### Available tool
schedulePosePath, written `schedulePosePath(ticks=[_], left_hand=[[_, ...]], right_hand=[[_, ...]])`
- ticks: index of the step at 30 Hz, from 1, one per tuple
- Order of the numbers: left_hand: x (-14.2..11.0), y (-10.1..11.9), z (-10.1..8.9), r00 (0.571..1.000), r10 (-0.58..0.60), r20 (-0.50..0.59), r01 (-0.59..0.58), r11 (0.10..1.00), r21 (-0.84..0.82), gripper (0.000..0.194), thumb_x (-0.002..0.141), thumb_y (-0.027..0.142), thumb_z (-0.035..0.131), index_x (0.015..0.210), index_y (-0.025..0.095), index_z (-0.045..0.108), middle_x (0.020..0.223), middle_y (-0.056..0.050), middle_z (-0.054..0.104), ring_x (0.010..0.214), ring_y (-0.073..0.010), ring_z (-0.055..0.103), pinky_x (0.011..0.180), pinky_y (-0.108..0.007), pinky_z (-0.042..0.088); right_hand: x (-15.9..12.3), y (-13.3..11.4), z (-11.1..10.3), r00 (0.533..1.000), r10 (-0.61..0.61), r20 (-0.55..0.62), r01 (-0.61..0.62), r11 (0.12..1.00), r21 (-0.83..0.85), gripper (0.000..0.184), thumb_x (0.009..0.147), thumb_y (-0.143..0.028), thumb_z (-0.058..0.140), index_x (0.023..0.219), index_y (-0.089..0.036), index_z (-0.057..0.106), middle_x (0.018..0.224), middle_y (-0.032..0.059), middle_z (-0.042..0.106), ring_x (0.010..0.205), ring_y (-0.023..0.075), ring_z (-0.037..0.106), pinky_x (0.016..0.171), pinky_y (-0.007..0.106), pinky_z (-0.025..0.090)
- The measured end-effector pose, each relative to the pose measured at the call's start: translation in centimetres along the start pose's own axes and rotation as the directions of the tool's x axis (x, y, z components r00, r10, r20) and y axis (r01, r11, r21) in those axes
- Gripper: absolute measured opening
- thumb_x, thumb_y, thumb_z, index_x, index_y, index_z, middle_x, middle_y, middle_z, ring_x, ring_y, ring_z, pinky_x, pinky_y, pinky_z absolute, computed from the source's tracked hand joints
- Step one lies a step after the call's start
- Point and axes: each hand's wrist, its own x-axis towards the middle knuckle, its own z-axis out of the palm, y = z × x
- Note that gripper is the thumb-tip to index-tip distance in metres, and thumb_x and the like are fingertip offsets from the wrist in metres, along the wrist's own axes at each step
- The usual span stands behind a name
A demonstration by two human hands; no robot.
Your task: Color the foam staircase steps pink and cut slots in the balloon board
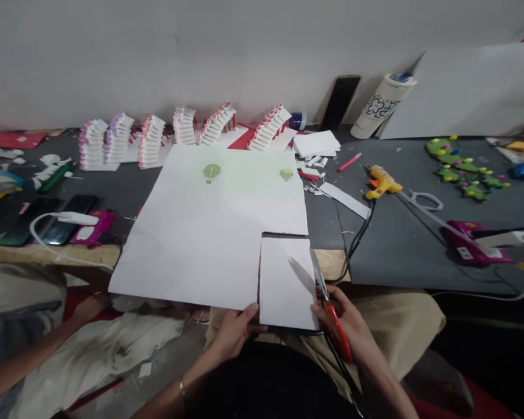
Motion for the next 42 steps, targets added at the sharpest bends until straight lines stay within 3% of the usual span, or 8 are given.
schedulePosePath(ticks=[8,13,35,42], left_hand=[[-0.3,0.0,0.0,0.998,0.001,0.061,-0.003,1.000,0.021,0.055,0.058,0.048,0.089,0.093,0.010,0.069,0.099,-0.016,0.076,0.077,-0.0242,0.073,0.060,-0.029,0.055],[-0.3,0.1,0.2,0.998,0.001,0.068,-0.003,0.999,0.036,0.052,0.062,0.047,0.087,0.093,0.010,0.068,0.096,-0.017,0.077,0.079,-0.0247,0.074,0.059,-0.028,0.055],[-0.4,0.3,0.4,0.999,-0.006,0.049,0.003,0.997,0.071,0.047,0.066,0.046,0.085,0.091,0.011,0.067,0.083,-0.012,0.076,0.079,-0.0237,0.074,0.064,-0.029,0.055],[-0.6,0.3,0.4,0.997,0.011,0.077,-0.016,0.998,0.056,0.046,0.069,0.049,0.081,0.088,0.010,0.069,0.091,-0.017,0.077,0.080,-0.0264,0.075,0.063,-0.031,0.055]], right_hand=[[0.2,0.2,0.3,0.995,0.002,-0.101,0.001,0.999,0.037,0.067,0.045,-0.047,0.092,0.097,-0.023,0.058,0.068,-0.0033,0.063,0.057,0.0134,0.054,0.052,0.025,0.042],[0.2,-0.3,1.1,0.999,-0.019,-0.050,0.020,1.000,0.022,0.066,0.047,-0.052,0.091,0.097,-0.023,0.059,0.069,-0.0013,0.065,0.059,0.0155,0.055,0.054,0.026,0.043],[0.9,0.0,1.5,0.996,-0.079,-0.051,0.083,0.994,0.073,0.060,0.053,-0.053,0.089,0.096,-0.024,0.060,0.072,-0.0023,0.064,0.063,0.0145,0.056,0.057,0.025,0.044],[1.0,0.3,1.5,0.992,-0.086,-0.091,0.093,0.993,0.077,0.063,0.051,-0.053,0.090,0.098,-0.025,0.059,0.074,-0.0013,0.066,0.065,0.0162,0.058,0.057,0.026,0.046]])
